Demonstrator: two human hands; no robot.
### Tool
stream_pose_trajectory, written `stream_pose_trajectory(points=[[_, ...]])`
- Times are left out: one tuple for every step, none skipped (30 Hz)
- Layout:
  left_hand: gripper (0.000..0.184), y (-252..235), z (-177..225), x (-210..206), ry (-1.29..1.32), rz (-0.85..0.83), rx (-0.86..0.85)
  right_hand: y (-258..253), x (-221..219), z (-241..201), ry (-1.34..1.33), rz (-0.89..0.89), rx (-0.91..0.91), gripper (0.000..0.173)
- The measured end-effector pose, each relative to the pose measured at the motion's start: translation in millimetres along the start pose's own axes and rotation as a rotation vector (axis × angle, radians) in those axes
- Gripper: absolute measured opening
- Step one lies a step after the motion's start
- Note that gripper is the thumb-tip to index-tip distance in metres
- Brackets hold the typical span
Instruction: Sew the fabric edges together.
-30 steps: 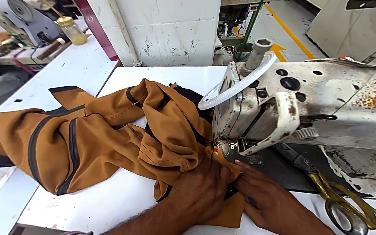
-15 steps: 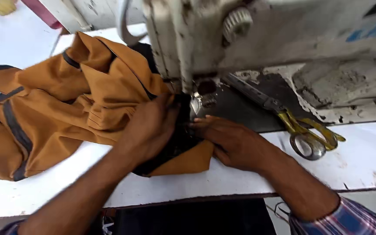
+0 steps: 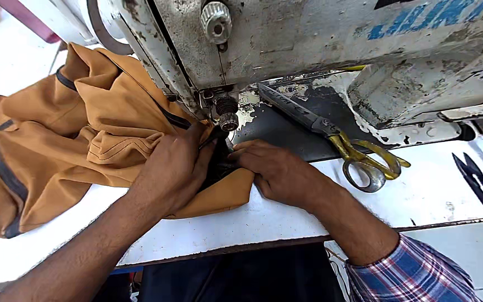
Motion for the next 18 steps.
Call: stream_pose_trajectory(points=[[0.032, 0.3, 0.6, -0.4, -0.010, 0.000, -0.006, -0.2, -0.5, 0.6, -0.004, 0.004, 0.007, 0.027], [0.032, 0.3, 0.4, -0.6, -0.011, 0.002, -0.008, -0.2, -0.7, 0.9, -0.004, 0.005, 0.009, 0.027], [0.032, 0.3, 0.0, -0.7, -0.009, 0.004, -0.006, -0.1, -0.5, 0.8, -0.001, 0.001, 0.009, 0.027], [0.031, 0.3, -0.8, -0.9, -0.010, 0.007, -0.007, 0.0, -0.4, 0.8, 0.000, -0.002, 0.009, 0.028], [0.031, 0.6, -1.2, -1.1, -0.011, 0.012, -0.010, 0.1, -0.5, 0.7, 0.003, -0.004, 0.010, 0.028], [0.031, 1.0, -1.2, -1.5, -0.014, 0.009, -0.010, 0.1, -0.6, 0.4, 0.002, -0.006, 0.010, 0.027], [0.031, 1.6, -0.7, -2.6, -0.025, 0.005, -0.017, 0.1, -0.8, 0.3, 0.001, -0.011, 0.010, 0.027], [0.030, 2.6, 0.5, -4.9, -0.044, 0.006, -0.038, 0.2, -0.9, 0.3, 0.003, -0.014, 0.011, 0.026], [0.029, 4.3, 2.8, -8.4, -0.071, 0.018, -0.078, 0.3, -1.2, 0.6, 0.005, -0.014, 0.016, 0.025], [0.028, 7.0, 5.9, -13.1, -0.099, 0.029, -0.129, 0.5, -1.4, 0.7, 0.008, -0.007, 0.025, 0.025], [0.028, 10.5, 9.5, -19.2, -0.120, 0.026, -0.167, 0.8, -1.5, 0.7, 0.019, 0.000, 0.031, 0.024], [0.029, 13.9, 12.4, -26.8, -0.151, 0.034, -0.204, 1.4, -1.4, 0.7, 0.028, -0.002, 0.033, 0.023], [0.029, 17.1, 14.7, -34.4, -0.184, 0.052, -0.228, 1.7, -1.7, 1.1, 0.040, -0.007, 0.035, 0.022], [0.028, 20.0, 16.7, -40.8, -0.214, 0.080, -0.237, 2.1, -1.8, 1.1, 0.050, -0.012, 0.036, 0.022], [0.029, 22.3, 18.5, -45.5, -0.241, 0.107, -0.238, 2.2, -1.9, 1.1, 0.064, -0.010, 0.037, 0.020], [0.029, 23.8, 19.8, -48.9, -0.264, 0.134, -0.234, 2.2, -1.9, 1.2, 0.070, -0.013, 0.032, 0.019], [0.028, 24.7, 21.0, -51.2, -0.282, 0.162, -0.228, 2.1, -1.8, 1.3, 0.071, -0.007, 0.029, 0.019], [0.027, 25.3, 22.1, -52.9, -0.298, 0.187, -0.222, 1.9, -2.0, 1.8, 0.067, 0.001, 0.028, 0.019]])
Point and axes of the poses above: each hand's wrist, its own y-axis away from the middle knuckle, its own x-axis out of the back of the hand, z = x × y, the point moved 4 cm from there along -y, towards the middle knuckle, and after that the axes turned 12 degrees about -x, right-handed, at the moved point
